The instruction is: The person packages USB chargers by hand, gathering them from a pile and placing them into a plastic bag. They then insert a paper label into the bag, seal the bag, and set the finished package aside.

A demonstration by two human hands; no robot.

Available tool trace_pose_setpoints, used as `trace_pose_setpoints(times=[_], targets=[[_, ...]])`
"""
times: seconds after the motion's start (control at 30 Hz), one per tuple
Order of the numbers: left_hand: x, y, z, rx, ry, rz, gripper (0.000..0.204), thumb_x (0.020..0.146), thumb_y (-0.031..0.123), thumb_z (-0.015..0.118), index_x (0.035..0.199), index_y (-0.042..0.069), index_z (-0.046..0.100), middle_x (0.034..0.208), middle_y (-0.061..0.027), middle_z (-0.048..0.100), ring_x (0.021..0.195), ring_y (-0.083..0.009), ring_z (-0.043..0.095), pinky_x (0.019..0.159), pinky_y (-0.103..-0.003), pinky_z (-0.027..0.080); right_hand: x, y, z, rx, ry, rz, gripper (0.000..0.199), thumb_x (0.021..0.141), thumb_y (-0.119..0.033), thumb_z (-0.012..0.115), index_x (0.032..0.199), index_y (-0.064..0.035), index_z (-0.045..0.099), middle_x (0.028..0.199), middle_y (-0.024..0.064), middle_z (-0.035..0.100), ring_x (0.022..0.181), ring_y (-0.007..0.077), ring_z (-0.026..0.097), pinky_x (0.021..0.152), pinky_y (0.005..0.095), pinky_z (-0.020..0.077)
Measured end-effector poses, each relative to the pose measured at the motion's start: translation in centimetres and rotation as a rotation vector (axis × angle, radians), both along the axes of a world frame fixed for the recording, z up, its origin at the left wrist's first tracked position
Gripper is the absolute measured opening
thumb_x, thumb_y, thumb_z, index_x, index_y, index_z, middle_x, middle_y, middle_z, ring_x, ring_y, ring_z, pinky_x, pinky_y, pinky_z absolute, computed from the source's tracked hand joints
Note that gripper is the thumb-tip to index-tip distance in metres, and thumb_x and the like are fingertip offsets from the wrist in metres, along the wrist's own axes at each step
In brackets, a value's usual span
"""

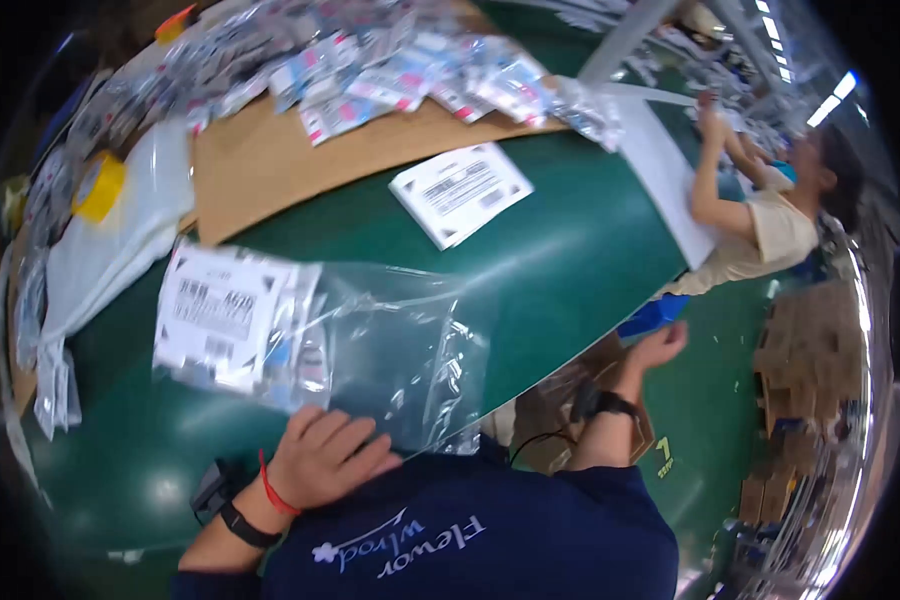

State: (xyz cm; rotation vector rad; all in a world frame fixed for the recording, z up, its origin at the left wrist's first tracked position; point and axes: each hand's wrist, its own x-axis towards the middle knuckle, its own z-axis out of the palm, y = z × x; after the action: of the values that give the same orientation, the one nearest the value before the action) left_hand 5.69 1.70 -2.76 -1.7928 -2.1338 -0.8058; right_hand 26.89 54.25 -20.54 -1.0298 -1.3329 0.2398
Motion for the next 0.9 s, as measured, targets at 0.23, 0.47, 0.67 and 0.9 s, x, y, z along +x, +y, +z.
trace_pose_setpoints(times=[0.23,0.47,0.67,0.9], targets=[[-0.5,-1.8,-1.1,-0.020,0.148,0.213,0.026,0.070,0.018,0.073,0.094,0.013,0.065,0.099,-0.0027,0.058,0.087,-0.0200,0.052,0.078,-0.034,0.040,-16.3,-13.0,23.6,-0.293,-0.246,1.192,0.032,0.093,-0.015,0.056,0.122,-0.0001,0.055,0.105,0.0081,0.065,0.096,0.0130,0.059,0.083,0.0262,0.0452],[0.7,-3.2,-0.8,-0.064,0.086,0.252,0.022,0.072,0.011,0.065,0.094,0.010,0.065,0.100,-0.0035,0.058,0.092,-0.0198,0.054,0.082,-0.035,0.041,-26.0,-22.5,21.3,-0.594,-0.889,1.886,0.040,0.093,-0.018,0.058,0.128,-0.0005,0.051,0.101,0.0043,0.065,0.091,0.0082,0.059,0.077,0.0215,0.0443],[2.0,-6.2,-1.0,-0.094,0.023,0.300,0.021,0.071,0.011,0.066,0.092,0.009,0.064,0.101,-0.0040,0.059,0.094,-0.0218,0.055,0.082,-0.036,0.042,-26.7,-25.1,19.2,-1.091,-1.004,2.170,0.048,0.088,-0.012,0.064,0.131,0.0001,0.047,0.089,0.0001,0.064,0.076,0.0053,0.057,0.072,0.0188,0.0446],[2.7,-10.0,-1.7,0.009,0.022,0.451,0.024,0.073,0.015,0.071,0.095,0.009,0.064,0.106,-0.0047,0.061,0.094,-0.0232,0.055,0.081,-0.037,0.044,-24.4,-25.6,20.1,-0.507,-1.091,2.179,0.056,0.082,-0.014,0.068,0.133,-0.0034,0.047,0.108,0.0056,0.063,0.097,0.0157,0.060,0.085,0.0278,0.0466]])
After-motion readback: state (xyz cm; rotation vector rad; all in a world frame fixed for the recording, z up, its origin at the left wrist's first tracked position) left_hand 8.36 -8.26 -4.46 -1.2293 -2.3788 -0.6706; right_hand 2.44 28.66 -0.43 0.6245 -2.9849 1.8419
